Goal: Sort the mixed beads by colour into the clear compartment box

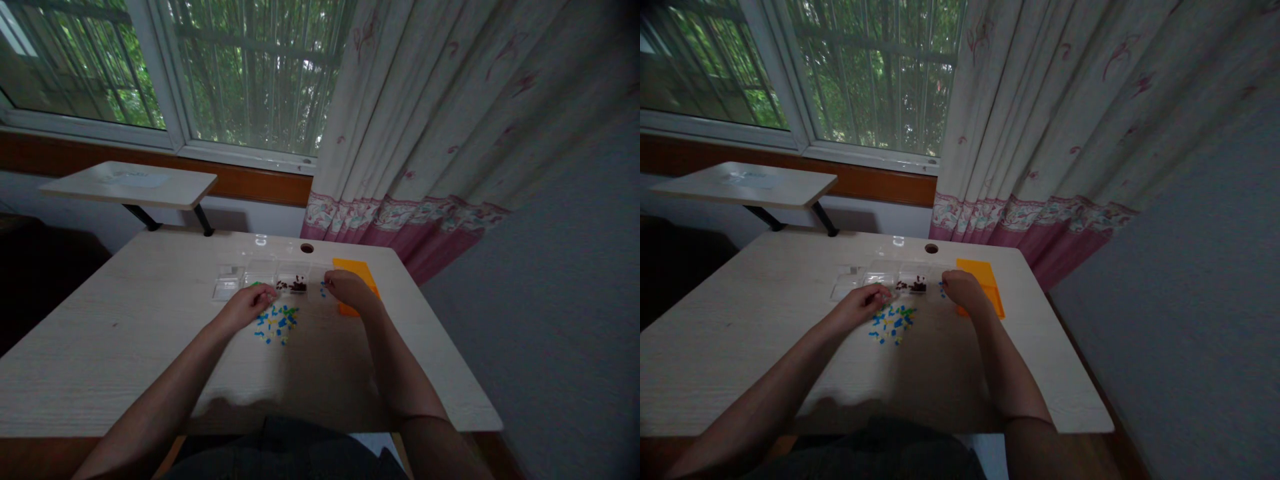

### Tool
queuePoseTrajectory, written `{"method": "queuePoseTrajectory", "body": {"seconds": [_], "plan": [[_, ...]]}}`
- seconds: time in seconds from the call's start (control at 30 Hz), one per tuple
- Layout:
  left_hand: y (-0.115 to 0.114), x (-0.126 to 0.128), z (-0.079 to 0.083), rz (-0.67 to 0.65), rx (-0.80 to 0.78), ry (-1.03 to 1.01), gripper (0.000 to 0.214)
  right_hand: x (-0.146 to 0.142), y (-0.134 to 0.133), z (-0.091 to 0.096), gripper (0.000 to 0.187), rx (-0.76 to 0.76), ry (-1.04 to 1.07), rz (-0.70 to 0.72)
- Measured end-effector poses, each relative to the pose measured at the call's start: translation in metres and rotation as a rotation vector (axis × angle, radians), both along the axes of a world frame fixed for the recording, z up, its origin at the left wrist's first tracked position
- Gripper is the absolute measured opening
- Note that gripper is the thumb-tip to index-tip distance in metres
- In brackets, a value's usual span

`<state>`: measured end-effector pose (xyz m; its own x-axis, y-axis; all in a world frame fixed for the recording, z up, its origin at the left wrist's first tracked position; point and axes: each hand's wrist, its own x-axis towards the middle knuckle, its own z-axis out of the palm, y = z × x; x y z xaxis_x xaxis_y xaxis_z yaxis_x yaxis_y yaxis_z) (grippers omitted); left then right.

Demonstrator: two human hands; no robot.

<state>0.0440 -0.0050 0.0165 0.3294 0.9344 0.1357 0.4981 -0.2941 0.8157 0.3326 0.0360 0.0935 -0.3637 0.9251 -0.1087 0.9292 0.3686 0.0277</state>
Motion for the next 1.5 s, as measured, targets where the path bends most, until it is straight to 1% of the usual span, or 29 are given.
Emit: {"method": "queuePoseTrajectory", "body": {"seconds": [0.07, 0.2, 0.27, 0.4, 0.5, 0.57, 0.67, 0.8, 1.13, 1.3, 1.5], "plan": [[0.001, -0.003, -0.001, -0.058, 0.005, 0.084, 0.027, 0.002, 0.001, -0.003, 0.026, -0.037, -0.013, -0.01], [0.001, -0.006, -0.003, -0.224, -0.033, 0.179, 0.027, 0.005, 0.003, -0.009, 0.027, -0.095, -0.051, -0.053], [0.001, -0.007, -0.003, -0.252, -0.041, 0.231, 0.027, 0.006, 0.004, -0.011, 0.027, -0.107, -0.064, -0.068], [0.002, -0.009, -0.002, -0.234, -0.014, 0.307, 0.024, 0.008, 0.006, -0.014, 0.028, -0.112, -0.072, -0.075], [0.004, -0.016, 0.0, -0.253, 0.008, 0.309, 0.022, 0.01, 0.007, -0.015, 0.028, -0.109, -0.067, -0.077], [0.005, -0.02, -0.001, -0.26, 0.011, 0.309, 0.025, 0.011, 0.007, -0.016, 0.028, -0.109, -0.061, -0.077], [0.005, -0.024, -0.003, -0.234, -0.003, 0.341, 0.03, 0.012, 0.008, -0.017, 0.027, -0.116, -0.051, -0.076], [0.005, -0.022, -0.004, -0.221, -0.028, 0.382, 0.029, 0.012, 0.009, -0.017, 0.029, -0.123, -0.036, -0.076], [0.005, -0.018, -0.008, -0.226, -0.012, 0.448, 0.026, 0.01, 0.005, -0.013, 0.032, -0.13, 0.009, -0.075], [0.002, -0.014, -0.005, -0.247, -0.019, 0.44, 0.022, 0.01, 0.006, -0.013, 0.033, -0.145, 0.02, -0.077], [0.001, -0.013, -0.004, -0.235, -0.019, 0.444, 0.019, 0.011, 0.007, -0.015, 0.033, -0.14, 0.017, -0.063]]}}
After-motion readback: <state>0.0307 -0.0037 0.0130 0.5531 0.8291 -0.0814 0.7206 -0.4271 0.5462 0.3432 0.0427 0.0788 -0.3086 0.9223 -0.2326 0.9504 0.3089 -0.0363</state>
